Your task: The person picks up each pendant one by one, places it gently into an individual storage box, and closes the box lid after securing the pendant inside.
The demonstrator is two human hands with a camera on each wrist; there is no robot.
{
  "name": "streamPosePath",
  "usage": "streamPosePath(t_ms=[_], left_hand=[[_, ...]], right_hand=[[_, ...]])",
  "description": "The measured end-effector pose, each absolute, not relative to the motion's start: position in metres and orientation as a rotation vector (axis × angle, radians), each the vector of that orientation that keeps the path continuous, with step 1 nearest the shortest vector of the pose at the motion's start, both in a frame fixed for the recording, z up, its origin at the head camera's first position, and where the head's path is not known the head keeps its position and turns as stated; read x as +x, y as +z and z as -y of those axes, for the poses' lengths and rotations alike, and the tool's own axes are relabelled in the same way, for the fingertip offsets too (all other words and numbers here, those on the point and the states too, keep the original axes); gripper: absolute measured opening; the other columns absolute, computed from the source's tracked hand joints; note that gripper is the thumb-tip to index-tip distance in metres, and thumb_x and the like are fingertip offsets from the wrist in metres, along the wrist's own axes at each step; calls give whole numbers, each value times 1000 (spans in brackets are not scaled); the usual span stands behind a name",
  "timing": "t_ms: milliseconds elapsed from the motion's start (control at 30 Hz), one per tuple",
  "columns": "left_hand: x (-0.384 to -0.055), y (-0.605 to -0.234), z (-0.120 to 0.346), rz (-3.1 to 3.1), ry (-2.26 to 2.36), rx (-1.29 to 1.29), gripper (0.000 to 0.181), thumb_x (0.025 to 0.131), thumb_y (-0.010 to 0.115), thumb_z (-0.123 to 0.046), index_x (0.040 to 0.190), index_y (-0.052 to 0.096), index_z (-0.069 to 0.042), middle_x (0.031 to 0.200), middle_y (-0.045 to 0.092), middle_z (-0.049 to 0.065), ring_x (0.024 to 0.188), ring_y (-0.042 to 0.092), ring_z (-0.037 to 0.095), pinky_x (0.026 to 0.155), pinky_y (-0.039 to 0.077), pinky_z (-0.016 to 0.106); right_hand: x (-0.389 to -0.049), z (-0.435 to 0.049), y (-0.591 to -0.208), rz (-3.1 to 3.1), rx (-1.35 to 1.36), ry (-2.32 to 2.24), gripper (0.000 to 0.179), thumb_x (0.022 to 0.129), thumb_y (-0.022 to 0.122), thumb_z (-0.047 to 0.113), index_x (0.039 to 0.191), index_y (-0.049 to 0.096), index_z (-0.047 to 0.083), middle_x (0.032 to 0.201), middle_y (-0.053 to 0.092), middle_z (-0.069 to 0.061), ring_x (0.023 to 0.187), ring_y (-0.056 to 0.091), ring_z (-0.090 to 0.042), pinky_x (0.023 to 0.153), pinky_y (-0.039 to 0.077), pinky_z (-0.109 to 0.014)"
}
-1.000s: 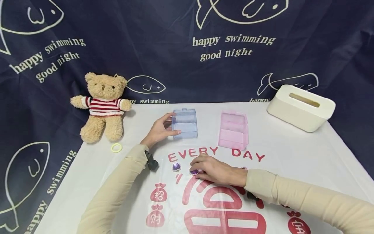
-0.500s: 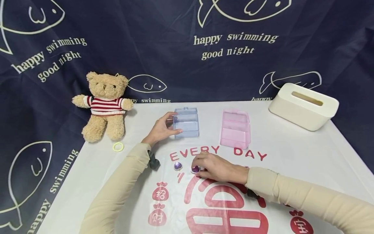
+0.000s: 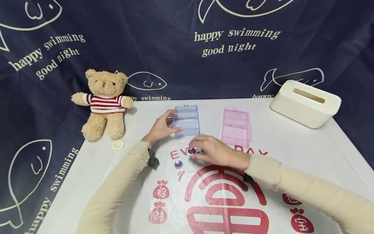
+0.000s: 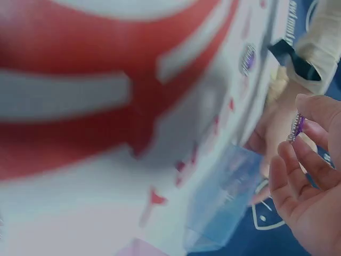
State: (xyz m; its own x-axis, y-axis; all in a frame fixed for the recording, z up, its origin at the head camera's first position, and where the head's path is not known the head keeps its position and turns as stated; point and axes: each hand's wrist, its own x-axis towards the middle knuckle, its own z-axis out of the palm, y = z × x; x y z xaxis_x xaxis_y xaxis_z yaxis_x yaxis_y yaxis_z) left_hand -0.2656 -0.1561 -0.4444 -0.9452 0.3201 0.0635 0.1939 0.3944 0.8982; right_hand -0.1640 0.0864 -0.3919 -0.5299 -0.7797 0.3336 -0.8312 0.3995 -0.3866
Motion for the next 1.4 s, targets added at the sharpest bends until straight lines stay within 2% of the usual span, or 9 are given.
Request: streamPosePath(t_ms=[233, 400, 567, 733, 967, 1067, 1133, 1400], left_hand=[[-270, -442, 152, -2505, 1614, 493, 74, 74, 84, -11, 137, 46, -10, 133, 53, 18, 125, 55, 34, 105, 48, 36], [-268, -445, 153, -2502, 1654, 500, 74, 73, 84, -10, 137, 47, -10, 133, 52, 19, 124, 55, 37, 105, 47, 39], [-263, -451, 158, -2482, 1669, 483, 75, 74, 84, -7, 138, 46, -6, 131, 53, 21, 124, 55, 37, 104, 48, 37], [-262, -451, 159, -2501, 1677, 517, 74, 73, 83, -6, 136, 46, -5, 128, 55, 17, 122, 57, 35, 102, 50, 33], [-260, -450, 157, -2491, 1668, 498, 70, 75, 83, -9, 134, 48, -14, 128, 55, 13, 122, 58, 32, 101, 50, 31], [-261, -451, 156, -2493, 1674, 505, 69, 75, 84, -11, 134, 49, -15, 128, 55, 13, 122, 58, 31, 101, 50, 32], [-260, -449, 155, -2479, 1683, 520, 70, 75, 83, -10, 135, 48, -12, 129, 55, 15, 123, 57, 33, 103, 49, 35], [-264, -449, 155, -2515, 1660, 553, 72, 75, 83, -8, 137, 45, -7, 129, 55, 16, 122, 58, 33, 102, 50, 33]], right_hand=[[-186, -84, -368, 2483, 1404, 806, 17, 81, 77, 9, 97, 71, 6, 99, 70, -5, 95, 65, -18, 87, 56, -33], [-204, -80, -361, 2477, 1371, 801, 16, 82, 75, 8, 97, 71, 5, 99, 70, -6, 95, 65, -19, 87, 56, -33], [-223, -67, -366, 2508, 1378, 776, 14, 83, 74, 8, 97, 71, 4, 98, 70, -7, 94, 66, -19, 87, 56, -33], [-246, -53, -372, 2563, 1366, 748, 18, 82, 74, 8, 99, 71, 2, 97, 71, -9, 92, 66, -22, 86, 55, -35], [-272, -39, -385, 2663, 1339, 755, 23, 79, 74, 7, 101, 72, 1, 98, 72, -11, 92, 66, -23, 84, 54, -35], [-278, -35, -391, 2692, 1336, 761, 22, 78, 75, 8, 99, 73, 2, 98, 73, -10, 90, 68, -22, 81, 56, -33], [-280, -34, -394, 2700, 1339, 764, 20, 78, 75, 8, 97, 73, 3, 96, 73, -10, 88, 69, -22, 79, 57, -32], [-281, -28, -401, 2772, 1315, 731, 11, 80, 77, 9, 89, 74, 4, 89, 75, -8, 84, 71, -21, 77, 58, -30]])
